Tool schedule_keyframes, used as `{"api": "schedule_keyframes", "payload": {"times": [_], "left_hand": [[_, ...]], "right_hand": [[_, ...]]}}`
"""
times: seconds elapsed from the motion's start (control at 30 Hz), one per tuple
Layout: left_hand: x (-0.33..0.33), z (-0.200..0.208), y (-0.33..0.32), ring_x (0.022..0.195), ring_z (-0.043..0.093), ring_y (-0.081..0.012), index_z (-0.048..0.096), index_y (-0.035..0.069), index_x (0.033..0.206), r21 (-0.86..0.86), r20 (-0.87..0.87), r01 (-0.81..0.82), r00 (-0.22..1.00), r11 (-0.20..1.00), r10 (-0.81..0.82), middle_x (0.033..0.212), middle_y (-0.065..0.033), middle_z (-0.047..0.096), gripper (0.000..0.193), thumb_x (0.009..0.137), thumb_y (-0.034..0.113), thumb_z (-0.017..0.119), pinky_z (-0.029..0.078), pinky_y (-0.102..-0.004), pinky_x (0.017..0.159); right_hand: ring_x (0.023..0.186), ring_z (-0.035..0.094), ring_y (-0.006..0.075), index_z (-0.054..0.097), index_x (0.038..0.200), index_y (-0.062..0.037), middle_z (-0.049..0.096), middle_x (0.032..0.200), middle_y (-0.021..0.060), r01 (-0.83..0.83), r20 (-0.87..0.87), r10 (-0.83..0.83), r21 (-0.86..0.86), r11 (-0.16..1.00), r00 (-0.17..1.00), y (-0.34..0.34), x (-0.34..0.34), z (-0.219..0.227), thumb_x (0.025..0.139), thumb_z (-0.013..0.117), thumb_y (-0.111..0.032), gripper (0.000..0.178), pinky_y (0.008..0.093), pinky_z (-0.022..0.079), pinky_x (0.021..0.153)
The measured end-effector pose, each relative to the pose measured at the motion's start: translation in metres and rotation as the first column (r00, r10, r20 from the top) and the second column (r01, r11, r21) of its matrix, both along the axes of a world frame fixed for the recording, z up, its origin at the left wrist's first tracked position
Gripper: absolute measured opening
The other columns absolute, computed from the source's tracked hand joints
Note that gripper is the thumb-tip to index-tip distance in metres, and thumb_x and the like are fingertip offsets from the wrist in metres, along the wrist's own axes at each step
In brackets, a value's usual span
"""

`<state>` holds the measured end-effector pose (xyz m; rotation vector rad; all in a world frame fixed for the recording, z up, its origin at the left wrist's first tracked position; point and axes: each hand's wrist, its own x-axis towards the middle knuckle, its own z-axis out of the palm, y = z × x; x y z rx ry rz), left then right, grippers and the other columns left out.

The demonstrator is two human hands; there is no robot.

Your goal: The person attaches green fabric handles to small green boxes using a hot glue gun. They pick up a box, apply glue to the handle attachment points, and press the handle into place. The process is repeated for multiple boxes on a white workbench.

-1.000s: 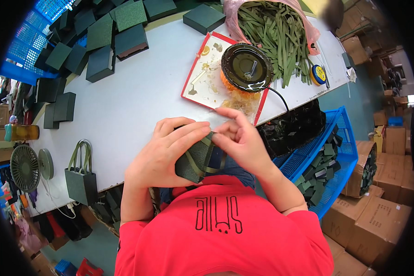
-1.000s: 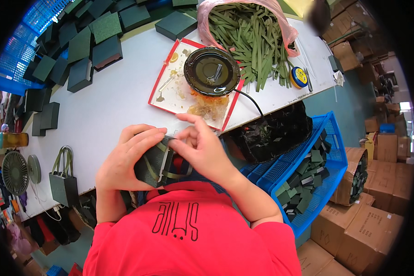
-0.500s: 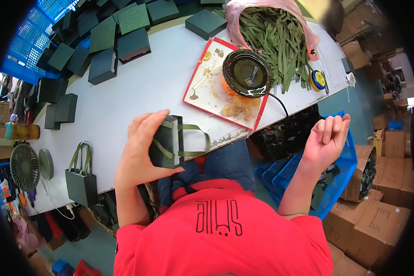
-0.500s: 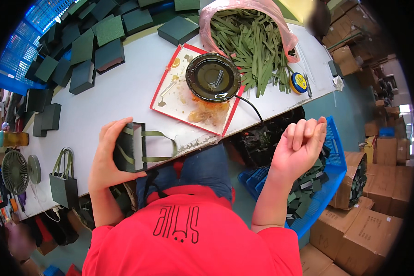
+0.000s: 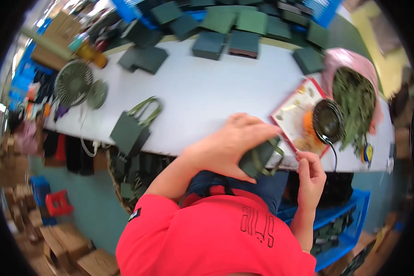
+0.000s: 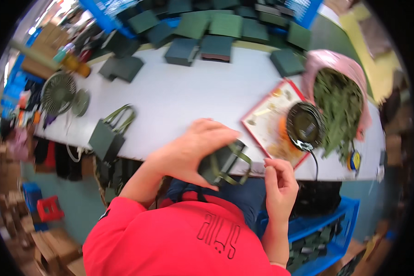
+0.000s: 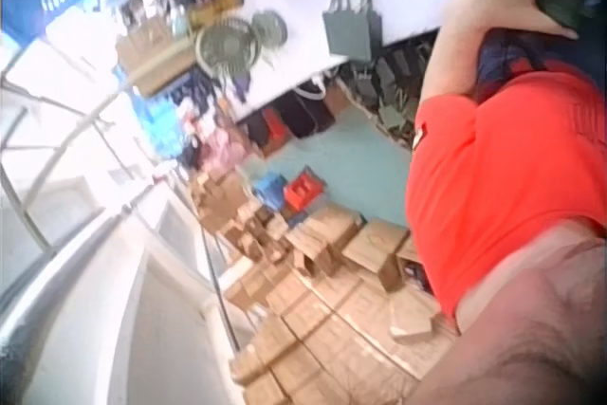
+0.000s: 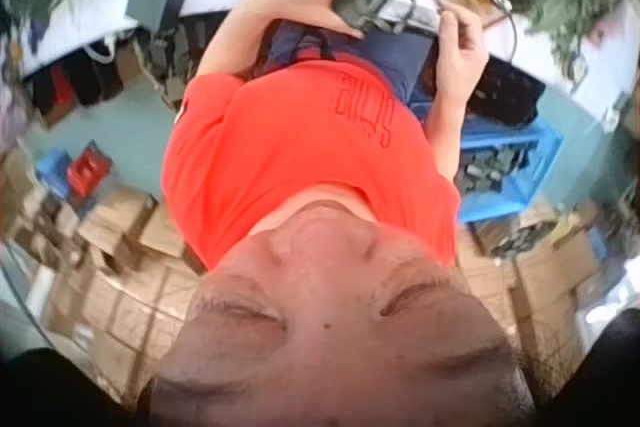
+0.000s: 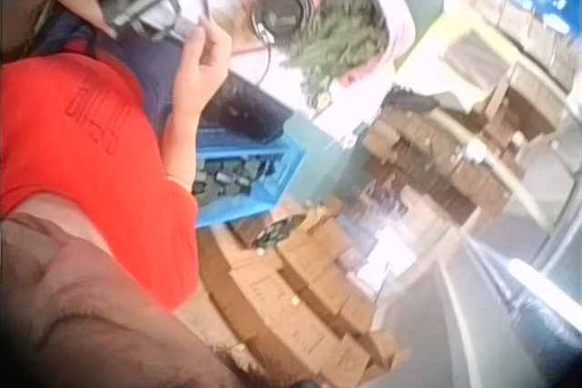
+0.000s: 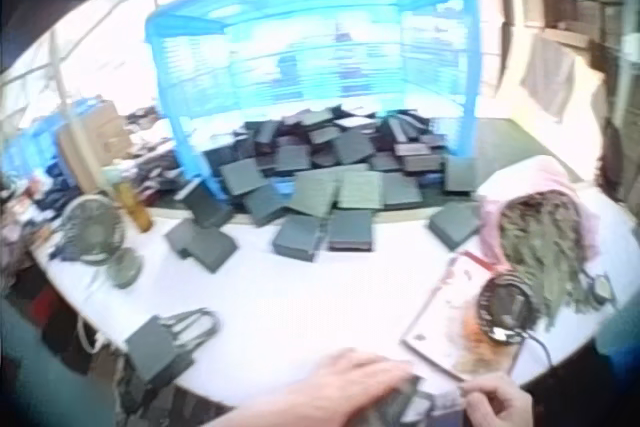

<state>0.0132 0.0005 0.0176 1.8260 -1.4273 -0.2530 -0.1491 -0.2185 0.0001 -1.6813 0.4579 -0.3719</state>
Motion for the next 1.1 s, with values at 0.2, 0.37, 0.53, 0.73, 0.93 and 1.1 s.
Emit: {"api": "schedule_keyframes", "payload": {"times": [0.2, 0.37, 0.53, 0.73, 0.93, 1.1], "left_hand": [[-0.016, 0.002, -0.004, 0.135, 0.044, -0.0326, 0.045, 0.013, 0.148, 0.013, 0.006, 0.11, 0.994, 0.994, -0.11, 0.147, -0.0083, 0.051, 0.102, 0.059, 0.036, 0.09, 0.022, -0.062, 0.115], [-0.017, 0.009, -0.004, 0.135, 0.044, -0.032, 0.042, 0.016, 0.151, 0.035, -0.003, 0.145, 0.989, 0.989, -0.145, 0.148, -0.007, 0.05, 0.104, 0.061, 0.037, 0.089, 0.022, -0.0629, 0.115], [-0.022, 0.006, -0.013, 0.133, 0.045, -0.032, 0.037, 0.017, 0.154, 0.002, -0.013, 0.194, 0.981, 0.981, -0.194, 0.147, -0.0062, 0.05, 0.106, 0.063, 0.036, 0.088, 0.024, -0.0623, 0.114], [-0.022, 0.009, -0.011, 0.135, 0.043, -0.0325, 0.04, 0.016, 0.153, 0.026, -0.007, 0.167, 0.986, 0.986, -0.167, 0.147, -0.0066, 0.05, 0.104, 0.062, 0.036, 0.088, 0.023, -0.0619, 0.114], [-0.007, -0.004, 0.01, 0.134, 0.042, -0.0326, 0.04, 0.016, 0.152, 0.044, 0.092, -0.09, 0.992, 0.995, 0.086, 0.146, -0.0085, 0.048, 0.105, 0.061, 0.036, 0.09, 0.025, -0.0592, 0.113], [0.007, -0.004, 0.036, 0.133, 0.043, -0.0343, 0.047, 0.012, 0.147, 0.06, 0.179, -0.342, 0.928, 0.938, 0.327, 0.147, -0.0116, 0.048, 0.096, 0.065, 0.042, 0.088, 0.025, -0.0555, 0.114]], "right_hand": [[0.079, 0.053, 0.0052, 0.067, 0.097, 0.0029, 0.058, 0.09, -0.0005, -0.241, -0.183, 0.246, 0.049, 0.969, 0.952, 0.01, 0.01, -0.001, 0.096, 0.067, -0.009, 0.012, 0.0207, 0.042, 0.071], [0.08, 0.052, 0.0062, 0.066, 0.093, 0.0016, 0.058, 0.091, -0.0001, -0.188, -0.168, 0.201, 0.091, 0.978, 0.965, 0.01, 0.011, -0.008, 0.095, 0.065, -0.007, 0.009, 0.0217, 0.041, 0.072], [0.082, 0.052, 0.0083, 0.069, 0.097, 0.0006, 0.057, 0.09, -0.0004, -0.208, -0.119, 0.225, 0.144, 0.968, 0.967, 0.003, 0.005, -0.02, 0.094, 0.067, -0.008, 0.009, 0.0221, 0.039, 0.071], [0.083, 0.052, 0.0079, 0.068, 0.103, 0.0013, 0.057, 0.092, -0.0005, -0.203, -0.121, 0.224, 0.165, 0.965, 0.967, 0.01, 0.007, -0.011, 0.097, 0.068, -0.013, 0.016, 0.021, 0.042, 0.074], [0.076, 0.052, 0.0081, 0.064, 0.111, 0.0025, 0.057, 0.088, -0.0006, 0.242, 0.173, -0.299, 0.288, 0.926, 0.938, 0.006, 0.005, -0.028, 0.103, 0.06, -0.016, 0.021, 0.021, 0.041, 0.065], [0.051, 0.034, 0.0074, 0.05, 0.083, -0.0061, 0.042, 0.06, -0.002, 0.062, 0.341, -0.187, 0.345, 0.936, 0.921, -0.005, -0.018, -0.019, 0.108, 0.048, -0.02, 0.029, 0.0238, 0.027, 0.048]]}}
